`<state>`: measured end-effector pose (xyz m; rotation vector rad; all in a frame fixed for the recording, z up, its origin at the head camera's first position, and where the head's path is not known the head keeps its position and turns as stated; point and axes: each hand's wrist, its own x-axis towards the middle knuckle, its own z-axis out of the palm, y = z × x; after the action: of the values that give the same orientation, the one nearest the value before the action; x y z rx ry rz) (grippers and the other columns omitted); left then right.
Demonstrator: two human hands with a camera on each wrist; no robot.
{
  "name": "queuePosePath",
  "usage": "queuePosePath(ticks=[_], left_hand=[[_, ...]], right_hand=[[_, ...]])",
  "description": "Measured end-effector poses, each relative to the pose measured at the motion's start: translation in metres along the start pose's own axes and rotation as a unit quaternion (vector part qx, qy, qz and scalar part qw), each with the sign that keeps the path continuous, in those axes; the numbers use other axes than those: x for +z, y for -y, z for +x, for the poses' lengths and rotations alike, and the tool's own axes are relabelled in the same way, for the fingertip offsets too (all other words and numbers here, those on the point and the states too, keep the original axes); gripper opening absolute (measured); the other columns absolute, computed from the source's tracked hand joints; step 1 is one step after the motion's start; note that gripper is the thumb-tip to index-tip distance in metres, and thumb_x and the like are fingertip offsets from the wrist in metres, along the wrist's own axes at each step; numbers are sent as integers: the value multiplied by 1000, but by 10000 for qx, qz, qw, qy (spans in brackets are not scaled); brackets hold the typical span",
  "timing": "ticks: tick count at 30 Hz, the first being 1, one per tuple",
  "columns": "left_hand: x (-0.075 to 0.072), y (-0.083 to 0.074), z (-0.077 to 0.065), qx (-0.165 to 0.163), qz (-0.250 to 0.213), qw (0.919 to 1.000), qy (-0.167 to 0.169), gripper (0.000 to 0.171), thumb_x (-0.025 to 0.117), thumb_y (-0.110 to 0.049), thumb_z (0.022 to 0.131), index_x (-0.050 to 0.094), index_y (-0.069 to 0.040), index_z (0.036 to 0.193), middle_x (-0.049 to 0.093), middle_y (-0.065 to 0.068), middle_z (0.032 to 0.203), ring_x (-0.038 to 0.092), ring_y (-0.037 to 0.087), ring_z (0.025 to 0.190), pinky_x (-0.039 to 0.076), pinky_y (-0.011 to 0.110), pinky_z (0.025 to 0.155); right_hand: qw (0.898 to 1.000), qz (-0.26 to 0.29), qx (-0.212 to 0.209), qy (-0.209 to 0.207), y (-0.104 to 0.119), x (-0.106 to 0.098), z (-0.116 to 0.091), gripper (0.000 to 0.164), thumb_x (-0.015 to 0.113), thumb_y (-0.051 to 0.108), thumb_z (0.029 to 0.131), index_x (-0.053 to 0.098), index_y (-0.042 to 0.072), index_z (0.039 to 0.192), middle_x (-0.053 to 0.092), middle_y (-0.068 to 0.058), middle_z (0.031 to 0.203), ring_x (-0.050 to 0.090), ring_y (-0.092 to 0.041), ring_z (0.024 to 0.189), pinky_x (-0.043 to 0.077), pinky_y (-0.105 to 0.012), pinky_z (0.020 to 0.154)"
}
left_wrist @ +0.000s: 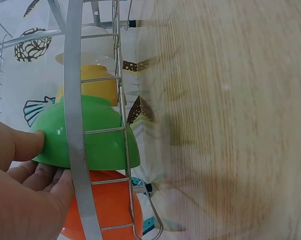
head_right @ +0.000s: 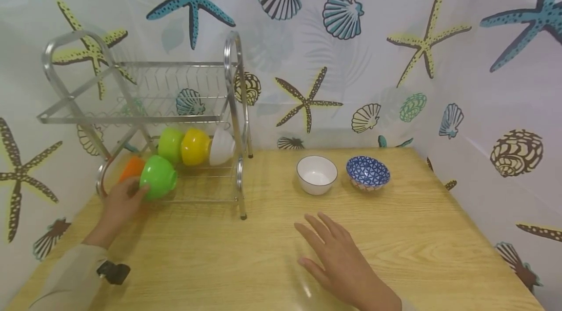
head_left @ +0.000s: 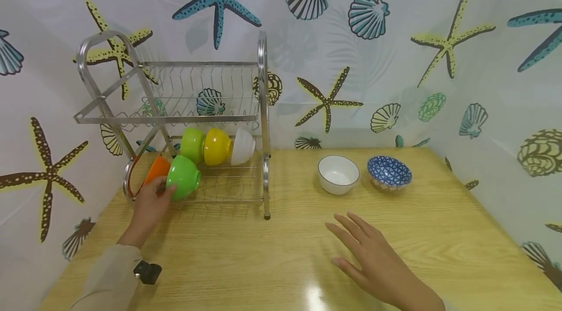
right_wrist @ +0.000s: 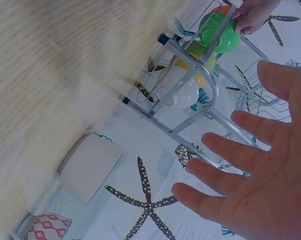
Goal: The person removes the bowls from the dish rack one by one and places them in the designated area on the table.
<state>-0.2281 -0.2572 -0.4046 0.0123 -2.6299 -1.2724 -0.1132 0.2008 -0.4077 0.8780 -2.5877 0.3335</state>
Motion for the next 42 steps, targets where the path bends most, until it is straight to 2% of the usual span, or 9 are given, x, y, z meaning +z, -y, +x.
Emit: queuePosePath(ticks=[5,16,21,34,37,42], left_hand=[[0,-1,1,-136,22,9999,65,39,47,-16,102,47,13,128,50,34,129,48,45,120,44,56,96],[-3,4,4,-55,52,10000,62,39,51,-16,100,50,13,126,55,32,126,52,42,118,47,52,95],[-2,3,3,-229,-89,9997,97,41,51,-19,101,50,13,127,54,32,127,52,41,119,46,51,96],[2,3,1,-205,-84,9997,-141,42,53,-19,100,51,12,127,55,32,126,53,42,118,47,51,97],[3,3,0,-200,-36,9996,-204,42,54,-19,99,52,12,127,56,31,124,55,40,116,50,44,93],[2,5,0,-159,-10,9996,-243,42,53,-20,99,52,12,127,58,30,122,57,39,114,49,20,80]], right_hand=[[10000,20,66,63,1,1,-1,63,71,32,87,45,17,142,45,-10,144,41,-38,131,42,-59,97],[10000,11,22,36,-1,2,-1,60,68,35,89,46,16,141,45,-11,144,41,-40,130,41,-59,98],[10000,50,4,-16,-2,3,-1,59,68,34,88,47,15,141,45,-11,143,41,-40,130,41,-58,98],[10000,71,39,-22,-2,5,-4,61,68,34,89,46,15,142,43,-10,145,40,-40,131,40,-58,99],[9999,92,68,13,-2,5,-4,61,68,34,89,46,15,142,43,-10,145,39,-40,131,40,-59,98],[9996,244,145,87,-2,4,-4,61,69,32,88,45,16,142,43,-12,145,38,-41,132,41,-60,98]])
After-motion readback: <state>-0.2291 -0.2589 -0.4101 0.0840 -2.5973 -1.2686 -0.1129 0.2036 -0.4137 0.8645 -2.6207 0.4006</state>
